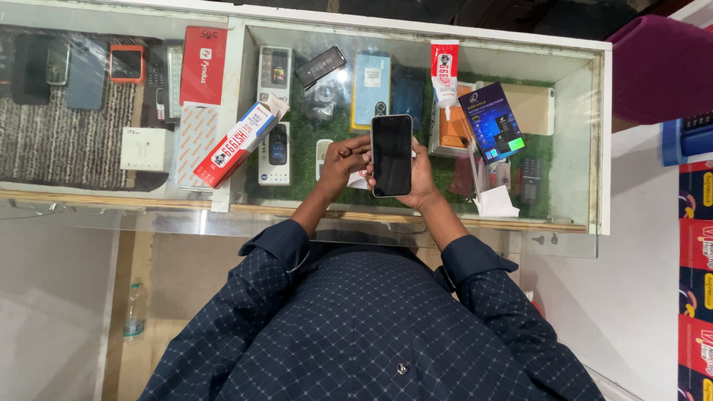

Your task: The person reassembles a disassembled smartphone on a glass display counter. They wipe the back cover with a tissue, place it onto the phone chassis, and press the edges to secure it. The person then powers on the device and navigates the touchscreen to verify functionality.

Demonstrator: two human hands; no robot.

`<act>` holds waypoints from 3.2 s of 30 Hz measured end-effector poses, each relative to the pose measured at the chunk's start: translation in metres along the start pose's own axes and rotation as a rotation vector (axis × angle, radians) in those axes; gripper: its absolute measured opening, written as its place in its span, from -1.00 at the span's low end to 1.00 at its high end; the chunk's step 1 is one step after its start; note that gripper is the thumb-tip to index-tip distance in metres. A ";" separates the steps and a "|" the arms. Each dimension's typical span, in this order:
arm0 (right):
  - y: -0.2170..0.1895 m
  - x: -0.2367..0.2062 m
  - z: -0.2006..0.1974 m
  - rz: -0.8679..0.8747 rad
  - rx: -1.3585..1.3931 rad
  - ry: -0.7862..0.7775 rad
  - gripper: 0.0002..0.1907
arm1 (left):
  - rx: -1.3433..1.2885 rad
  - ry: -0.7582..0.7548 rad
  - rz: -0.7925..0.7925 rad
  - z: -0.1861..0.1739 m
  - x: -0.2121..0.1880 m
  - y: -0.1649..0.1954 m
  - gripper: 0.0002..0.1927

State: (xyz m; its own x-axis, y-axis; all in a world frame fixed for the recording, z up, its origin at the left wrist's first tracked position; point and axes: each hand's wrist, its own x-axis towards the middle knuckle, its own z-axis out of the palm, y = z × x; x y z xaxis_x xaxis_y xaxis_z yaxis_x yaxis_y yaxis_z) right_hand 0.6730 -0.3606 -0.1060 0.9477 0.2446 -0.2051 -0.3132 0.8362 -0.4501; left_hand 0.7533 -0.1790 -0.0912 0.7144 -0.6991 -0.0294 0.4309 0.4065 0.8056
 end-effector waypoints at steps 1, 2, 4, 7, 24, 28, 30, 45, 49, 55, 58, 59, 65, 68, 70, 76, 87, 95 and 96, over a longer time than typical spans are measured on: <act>0.000 0.000 0.000 -0.004 -0.001 0.007 -0.14 | -0.001 0.004 -0.001 0.000 0.000 0.000 -0.49; 0.000 0.000 0.000 0.000 -0.004 0.001 -0.14 | -0.007 0.000 0.002 0.000 0.000 0.000 -0.49; 0.000 0.000 0.000 0.008 -0.009 -0.012 -0.13 | -0.021 -0.010 0.009 -0.001 0.000 0.000 -0.49; 0.000 -0.001 0.003 -0.012 -0.055 -0.031 -0.13 | 0.005 -0.016 0.022 -0.002 0.001 -0.001 -0.49; -0.002 -0.002 0.012 -0.037 -0.069 -0.085 -0.17 | 0.040 -0.011 0.020 0.004 -0.002 0.004 -0.55; -0.002 -0.005 0.020 -0.044 0.004 0.036 -0.20 | 0.197 0.057 0.040 0.003 0.001 -0.001 -0.59; -0.003 -0.005 0.024 -0.041 -0.051 0.014 -0.17 | 0.237 0.074 0.062 0.003 0.003 -0.003 -0.62; -0.003 -0.016 0.008 -0.287 -0.772 0.260 -0.58 | 0.173 0.172 0.085 0.005 0.005 -0.001 -0.64; -0.018 -0.030 0.035 -0.234 -0.764 0.194 -0.56 | 0.200 0.193 0.073 0.012 0.001 0.006 -0.62; -0.028 -0.034 0.058 -0.180 -0.683 0.095 -0.47 | 0.203 0.155 0.143 0.017 -0.002 0.023 -0.59; -0.029 -0.033 0.061 -0.191 -0.696 0.069 -0.48 | 0.200 0.173 0.141 0.019 -0.004 0.029 -0.58; -0.030 -0.032 0.062 -0.194 -0.723 0.079 -0.48 | 0.213 0.176 0.151 0.019 -0.004 0.031 -0.57; -0.030 -0.031 0.065 -0.204 -0.756 0.058 -0.51 | 0.191 0.163 0.160 0.020 -0.006 0.037 -0.56; -0.031 -0.029 0.067 -0.208 -0.756 0.040 -0.52 | 0.182 0.169 0.151 0.019 -0.006 0.039 -0.56; -0.032 -0.028 0.068 -0.206 -0.753 0.033 -0.54 | 0.206 0.177 0.146 0.019 -0.005 0.041 -0.57; -0.034 -0.026 0.069 -0.211 -0.701 0.061 -0.46 | 0.199 0.237 0.079 0.022 -0.003 0.044 -0.62; -0.035 -0.017 0.060 -0.200 -0.710 0.058 -0.43 | 0.162 0.231 0.183 0.025 -0.001 0.043 -0.63; -0.042 -0.012 0.051 -0.392 -0.885 0.212 -0.68 | 0.591 0.288 0.277 0.049 -0.009 0.060 -0.66; -0.047 -0.016 0.054 -0.424 -0.888 0.239 -0.69 | 0.618 0.286 0.249 0.052 -0.011 0.065 -0.66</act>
State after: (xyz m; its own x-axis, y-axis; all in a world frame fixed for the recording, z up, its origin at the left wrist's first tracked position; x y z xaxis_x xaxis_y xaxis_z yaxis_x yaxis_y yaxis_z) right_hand 0.6764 -0.3776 -0.0350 0.9847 -0.1741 -0.0034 0.0213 0.1402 -0.9899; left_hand 0.7451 -0.1754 -0.0083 0.9036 -0.4134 0.1125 -0.0928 0.0675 0.9934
